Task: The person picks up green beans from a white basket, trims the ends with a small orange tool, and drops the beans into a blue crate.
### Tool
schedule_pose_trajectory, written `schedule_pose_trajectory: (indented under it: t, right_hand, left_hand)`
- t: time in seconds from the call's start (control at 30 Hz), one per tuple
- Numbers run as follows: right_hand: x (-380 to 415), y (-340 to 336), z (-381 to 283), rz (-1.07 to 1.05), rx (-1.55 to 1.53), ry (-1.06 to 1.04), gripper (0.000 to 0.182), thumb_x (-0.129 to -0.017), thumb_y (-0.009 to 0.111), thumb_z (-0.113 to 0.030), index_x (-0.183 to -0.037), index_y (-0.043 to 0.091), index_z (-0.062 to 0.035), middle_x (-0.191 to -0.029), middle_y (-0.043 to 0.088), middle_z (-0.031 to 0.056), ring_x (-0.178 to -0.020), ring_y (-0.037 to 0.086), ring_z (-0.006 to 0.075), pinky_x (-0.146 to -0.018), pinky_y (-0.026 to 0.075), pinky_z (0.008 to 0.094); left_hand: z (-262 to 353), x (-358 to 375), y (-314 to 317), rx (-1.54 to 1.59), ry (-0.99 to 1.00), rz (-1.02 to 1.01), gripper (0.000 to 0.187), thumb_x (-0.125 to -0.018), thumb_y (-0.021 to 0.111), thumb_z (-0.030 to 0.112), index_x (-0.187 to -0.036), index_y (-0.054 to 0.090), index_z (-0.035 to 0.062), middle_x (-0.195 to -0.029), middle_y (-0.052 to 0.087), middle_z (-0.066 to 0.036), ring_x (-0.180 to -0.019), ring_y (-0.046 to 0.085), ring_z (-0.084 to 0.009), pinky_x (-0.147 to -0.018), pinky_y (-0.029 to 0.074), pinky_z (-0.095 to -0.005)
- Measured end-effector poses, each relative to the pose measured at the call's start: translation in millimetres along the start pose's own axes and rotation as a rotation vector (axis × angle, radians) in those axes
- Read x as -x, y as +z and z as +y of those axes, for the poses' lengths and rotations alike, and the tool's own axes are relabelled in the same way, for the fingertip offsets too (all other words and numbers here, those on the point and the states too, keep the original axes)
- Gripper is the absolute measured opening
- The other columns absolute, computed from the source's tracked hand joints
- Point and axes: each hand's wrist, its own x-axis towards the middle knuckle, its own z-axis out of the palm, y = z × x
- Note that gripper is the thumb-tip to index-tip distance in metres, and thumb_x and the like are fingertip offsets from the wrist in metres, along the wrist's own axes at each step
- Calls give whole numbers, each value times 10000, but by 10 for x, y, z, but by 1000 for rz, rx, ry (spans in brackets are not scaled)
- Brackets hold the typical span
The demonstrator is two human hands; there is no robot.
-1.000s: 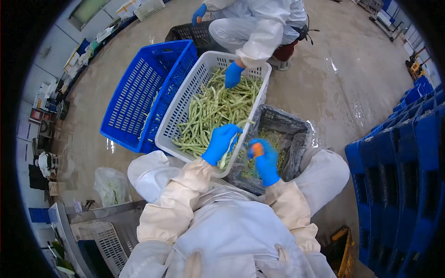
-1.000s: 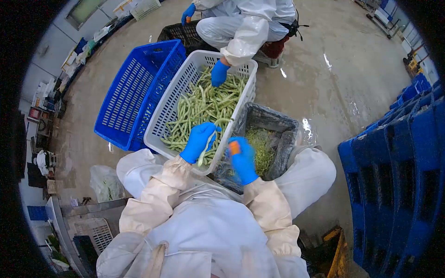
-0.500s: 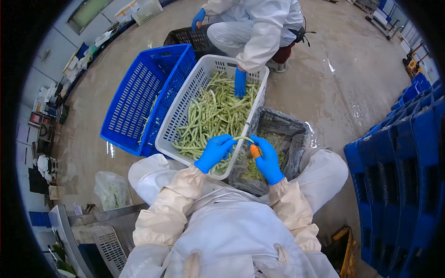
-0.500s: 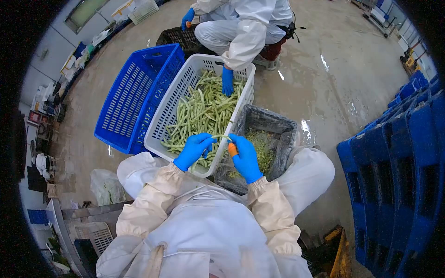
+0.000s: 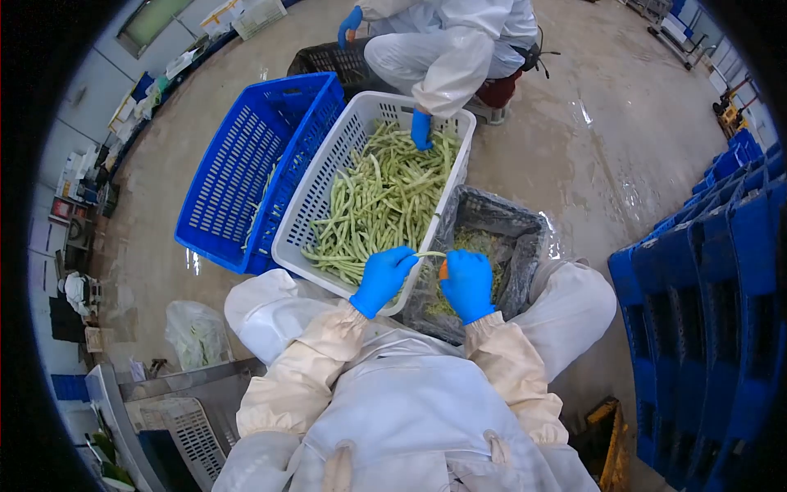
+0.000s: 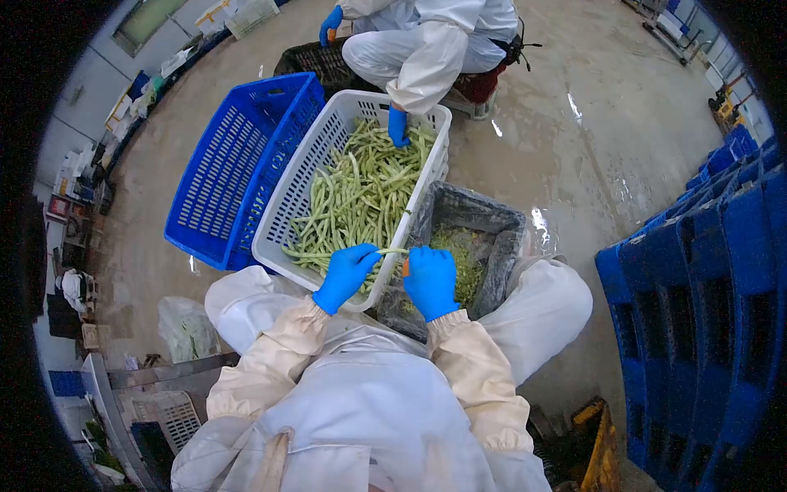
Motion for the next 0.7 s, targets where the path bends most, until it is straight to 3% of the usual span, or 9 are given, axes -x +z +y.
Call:
schedule_pose_trajectory:
  t: [0.07,0.3,0.37,0.47,0.5,0.6,0.63,0.67,0.7]
  right_hand:
    - [8,125,-35,-85,67,35,182,-667,605,-125,-832,560,-65,-722,563,111,-704,563,293,-675,400,403]
    - [39,232,-91,-7,-180,166,120,-700,578,-128,-795,557,-58,-721,582,152,-662,569,327,-639,415,431]
    - [74,241,-136,60,-365,212,123,-721,558,-135,-809,557,-48,-746,589,171,-664,569,346,-636,422,444]
    - [141,278,-215,29,-558,-149,146,-730,562,-123,-858,560,-53,-762,583,184,-677,552,380,-628,434,461]
    - [152,260,-209,65,-514,-118,151,-727,565,-123,-863,566,-58,-753,584,179,-668,554,373,-618,436,456]
    - [111,157,11,169,-373,167,142,-732,583,-149,-849,577,-69,-706,584,161,-628,559,354,-604,444,437]
    - [88,117,143,177,-277,274,134,-738,589,-159,-837,580,-70,-686,582,155,-611,559,345,-597,446,427]
    - [99,115,290,117,-104,332,128,-737,598,-169,-822,582,-75,-687,578,146,-620,565,330,-619,445,424]
    - [105,128,397,60,69,388,123,-736,606,-178,-807,584,-79,-689,575,137,-630,570,315,-640,444,421]
  left_hand:
    - [-2,47,-13,-168,217,104,172,-816,579,209,-882,642,62,-731,605,-130,-627,579,-273,-572,447,-347]
    - [-190,114,18,-232,143,-57,163,-805,580,202,-788,602,41,-681,582,-95,-591,555,-259,-560,439,-360]
    - [-237,155,85,429,-268,4,162,-790,588,188,-753,585,31,-673,554,-35,-592,528,-166,-542,420,-327]
    - [-388,70,-56,817,-393,121,128,-782,590,161,-749,586,37,-689,528,7,-610,482,-99,-537,401,-271]
    - [-501,-18,-190,731,-142,318,109,-793,573,155,-749,583,55,-672,518,4,-615,474,-100,-551,397,-253]
    - [-637,-320,-1266,570,-171,675,165,-848,530,206,-799,591,61,-714,509,6,-608,446,-83,-542,379,-239]
    - [580,-259,-1553,642,-144,772,158,-850,556,209,-834,608,61,-696,498,27,-599,441,-69,-542,382,-233]
    - [-468,-438,-2121,537,-38,763,164,-827,608,207,-893,625,58,-719,522,25,-625,465,-63,-572,397,-227]
    - [-358,-460,-2462,320,-70,848,211,-822,620,211,-922,623,25,-732,571,-26,-615,508,-114,-587,413,-261]
